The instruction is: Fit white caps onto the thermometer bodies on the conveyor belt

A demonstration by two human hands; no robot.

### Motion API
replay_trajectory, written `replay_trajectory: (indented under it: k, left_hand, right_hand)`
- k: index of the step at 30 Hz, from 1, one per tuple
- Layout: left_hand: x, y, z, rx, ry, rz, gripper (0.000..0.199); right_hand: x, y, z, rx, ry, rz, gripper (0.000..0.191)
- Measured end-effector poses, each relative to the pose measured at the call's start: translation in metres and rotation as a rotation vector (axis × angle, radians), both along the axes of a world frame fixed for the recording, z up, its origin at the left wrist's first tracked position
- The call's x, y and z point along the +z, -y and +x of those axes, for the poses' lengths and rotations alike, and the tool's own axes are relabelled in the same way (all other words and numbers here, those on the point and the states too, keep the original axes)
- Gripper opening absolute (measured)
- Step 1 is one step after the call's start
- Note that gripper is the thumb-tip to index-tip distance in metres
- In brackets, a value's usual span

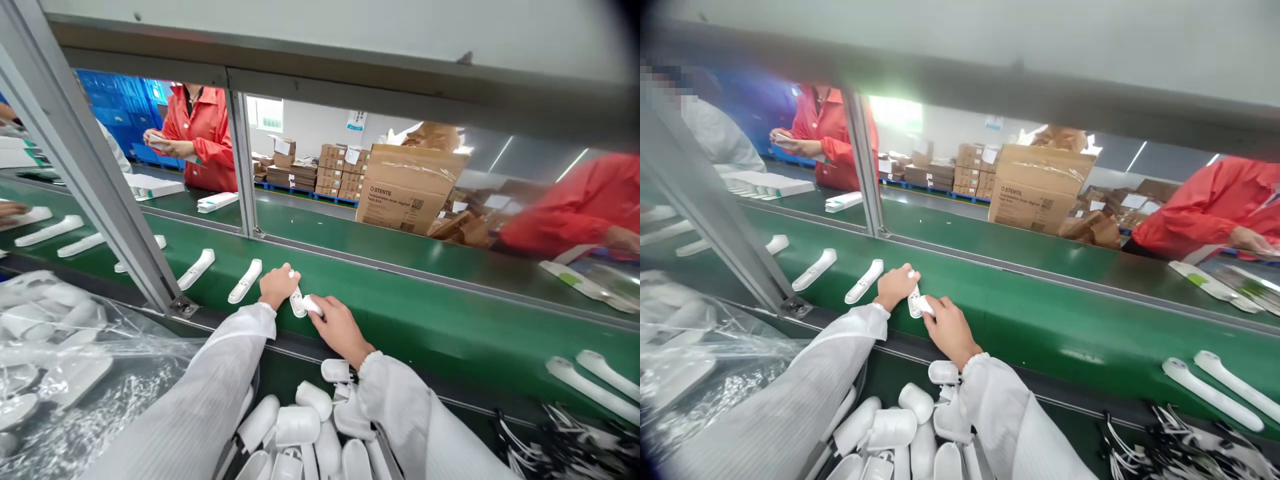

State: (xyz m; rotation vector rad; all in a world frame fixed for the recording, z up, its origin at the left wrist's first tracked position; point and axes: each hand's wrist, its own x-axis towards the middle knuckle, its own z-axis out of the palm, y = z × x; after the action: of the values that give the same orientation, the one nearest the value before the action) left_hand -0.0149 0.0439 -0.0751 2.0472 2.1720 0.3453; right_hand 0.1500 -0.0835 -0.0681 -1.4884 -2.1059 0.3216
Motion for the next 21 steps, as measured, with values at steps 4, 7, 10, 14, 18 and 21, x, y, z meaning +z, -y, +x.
replay_trajectory:
  k: [4,7,10,14,18,21]
  left_hand:
    - [-0.003,-0.001,0.006,-0.052,0.035,0.016,0.041]
    - [-0.003,-0.002,0.013,-0.071,0.068,0.000,0.042]
    - [-0.003,-0.003,0.021,-0.112,0.077,-0.007,0.040]
    - [0.005,0.003,0.026,-0.190,0.089,-0.027,0.050]
    - [0.019,0.010,0.013,-0.116,0.102,0.173,0.063]
    - [0.023,0.006,-0.006,-0.025,0.089,0.345,0.051]
  right_hand:
    - [-0.007,-0.003,-0.010,-0.002,0.132,-0.031,0.041]
    - [-0.009,0.000,-0.003,0.059,0.243,-0.048,0.043]
    - [-0.008,-0.004,0.005,0.036,0.352,-0.061,0.041]
    - [0.004,-0.008,0.010,-0.023,0.423,-0.092,0.039]
    - [0.034,0.012,0.022,0.151,0.237,-0.093,0.038]
    - [0.049,0.034,0.032,0.438,0.149,-0.264,0.034]
